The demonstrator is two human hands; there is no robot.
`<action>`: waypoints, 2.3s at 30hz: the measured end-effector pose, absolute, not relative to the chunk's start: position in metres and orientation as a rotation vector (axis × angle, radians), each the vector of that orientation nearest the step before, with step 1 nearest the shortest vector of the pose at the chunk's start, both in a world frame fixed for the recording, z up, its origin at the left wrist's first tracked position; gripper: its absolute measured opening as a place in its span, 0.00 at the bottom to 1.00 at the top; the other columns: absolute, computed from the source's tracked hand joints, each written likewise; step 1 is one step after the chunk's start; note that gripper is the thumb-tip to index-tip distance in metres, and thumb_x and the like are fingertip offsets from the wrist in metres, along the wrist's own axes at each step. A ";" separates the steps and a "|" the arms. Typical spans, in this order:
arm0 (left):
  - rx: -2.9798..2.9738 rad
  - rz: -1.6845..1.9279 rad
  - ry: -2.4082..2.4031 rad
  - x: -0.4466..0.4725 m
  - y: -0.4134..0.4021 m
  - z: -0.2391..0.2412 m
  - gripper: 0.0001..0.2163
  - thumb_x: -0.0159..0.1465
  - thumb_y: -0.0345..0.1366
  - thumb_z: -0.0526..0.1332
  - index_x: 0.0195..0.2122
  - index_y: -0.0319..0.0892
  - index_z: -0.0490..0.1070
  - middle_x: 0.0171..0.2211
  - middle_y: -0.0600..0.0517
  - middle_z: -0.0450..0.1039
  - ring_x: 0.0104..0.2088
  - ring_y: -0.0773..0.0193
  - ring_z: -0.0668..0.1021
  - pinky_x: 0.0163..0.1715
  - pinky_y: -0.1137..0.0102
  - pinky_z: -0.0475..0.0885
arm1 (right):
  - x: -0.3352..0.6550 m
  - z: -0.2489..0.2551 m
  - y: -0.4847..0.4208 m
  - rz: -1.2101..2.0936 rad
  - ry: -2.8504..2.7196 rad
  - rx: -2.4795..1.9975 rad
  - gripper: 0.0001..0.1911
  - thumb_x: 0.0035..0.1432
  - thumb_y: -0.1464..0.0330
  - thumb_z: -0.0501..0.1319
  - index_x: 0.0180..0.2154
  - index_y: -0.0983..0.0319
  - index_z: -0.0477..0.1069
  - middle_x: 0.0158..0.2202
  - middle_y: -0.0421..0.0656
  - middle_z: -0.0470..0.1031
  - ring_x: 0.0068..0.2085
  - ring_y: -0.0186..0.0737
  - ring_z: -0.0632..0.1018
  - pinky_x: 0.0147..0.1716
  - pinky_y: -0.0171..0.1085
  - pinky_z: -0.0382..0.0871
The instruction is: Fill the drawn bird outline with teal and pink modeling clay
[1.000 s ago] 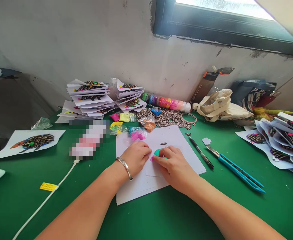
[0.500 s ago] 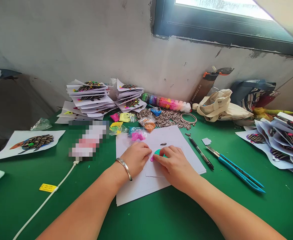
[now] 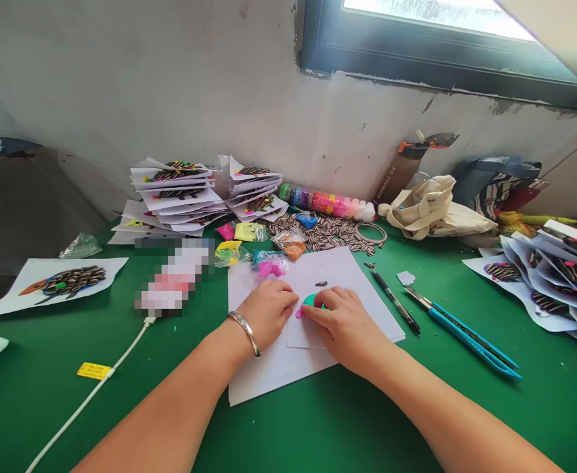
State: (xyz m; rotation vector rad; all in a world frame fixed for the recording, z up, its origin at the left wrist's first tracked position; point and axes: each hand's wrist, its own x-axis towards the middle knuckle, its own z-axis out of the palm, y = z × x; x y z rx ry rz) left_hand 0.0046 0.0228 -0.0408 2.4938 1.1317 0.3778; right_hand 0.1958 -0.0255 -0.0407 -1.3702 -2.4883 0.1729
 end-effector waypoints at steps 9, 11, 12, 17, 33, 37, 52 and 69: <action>2.484 0.390 1.135 0.004 0.022 -0.041 0.11 0.62 0.25 0.55 0.40 0.41 0.75 0.42 0.47 0.74 0.43 0.57 0.73 0.47 0.61 0.68 | 0.193 -0.041 -0.027 0.159 -2.503 -1.354 0.21 0.55 0.81 0.55 0.47 0.57 0.72 0.38 0.46 0.70 0.41 0.42 0.66 0.42 0.42 0.59; 2.485 0.396 1.135 0.004 0.022 -0.041 0.11 0.61 0.25 0.55 0.40 0.41 0.75 0.42 0.47 0.74 0.43 0.58 0.73 0.47 0.61 0.68 | 0.192 -0.040 -0.027 0.159 -2.526 -1.343 0.18 0.56 0.79 0.56 0.45 0.57 0.72 0.37 0.46 0.70 0.40 0.43 0.66 0.42 0.42 0.59; 2.487 0.397 1.134 0.004 0.022 -0.041 0.11 0.61 0.25 0.55 0.39 0.42 0.75 0.41 0.47 0.74 0.43 0.58 0.73 0.47 0.61 0.68 | 0.192 -0.040 -0.027 0.151 -2.531 -1.337 0.17 0.57 0.79 0.56 0.45 0.57 0.72 0.37 0.46 0.71 0.40 0.43 0.66 0.42 0.42 0.58; 2.478 0.401 1.134 0.004 0.022 -0.040 0.11 0.61 0.25 0.55 0.39 0.41 0.75 0.42 0.47 0.74 0.43 0.57 0.73 0.47 0.61 0.68 | 0.191 -0.037 -0.028 0.137 -2.526 -1.322 0.17 0.57 0.79 0.55 0.45 0.57 0.72 0.37 0.46 0.71 0.40 0.43 0.66 0.41 0.42 0.58; 2.480 0.420 1.126 0.004 0.022 -0.040 0.12 0.62 0.25 0.54 0.39 0.42 0.75 0.41 0.48 0.73 0.42 0.58 0.73 0.46 0.62 0.69 | 0.196 -0.034 -0.029 0.185 -2.523 -1.316 0.18 0.57 0.79 0.53 0.45 0.59 0.72 0.34 0.45 0.69 0.38 0.41 0.67 0.39 0.40 0.58; 2.489 0.439 1.108 0.004 0.022 -0.042 0.11 0.61 0.25 0.54 0.37 0.43 0.75 0.39 0.49 0.73 0.41 0.59 0.73 0.45 0.63 0.69 | 0.201 -0.034 -0.026 0.194 -2.503 -1.369 0.19 0.55 0.81 0.53 0.43 0.59 0.73 0.34 0.44 0.69 0.38 0.40 0.67 0.39 0.40 0.58; 2.477 0.399 1.130 0.005 0.022 -0.041 0.11 0.62 0.26 0.54 0.39 0.42 0.75 0.41 0.47 0.73 0.43 0.58 0.73 0.47 0.63 0.68 | 0.201 -0.031 -0.027 0.265 -2.504 -1.370 0.18 0.58 0.79 0.53 0.44 0.57 0.73 0.34 0.44 0.70 0.37 0.40 0.67 0.40 0.40 0.59; 2.480 0.379 1.133 0.004 0.022 -0.042 0.11 0.62 0.26 0.55 0.41 0.39 0.75 0.42 0.46 0.73 0.43 0.57 0.72 0.48 0.61 0.68 | 0.201 -0.028 -0.027 0.288 -2.562 -1.447 0.19 0.59 0.78 0.52 0.49 0.57 0.70 0.35 0.44 0.69 0.39 0.41 0.67 0.41 0.39 0.57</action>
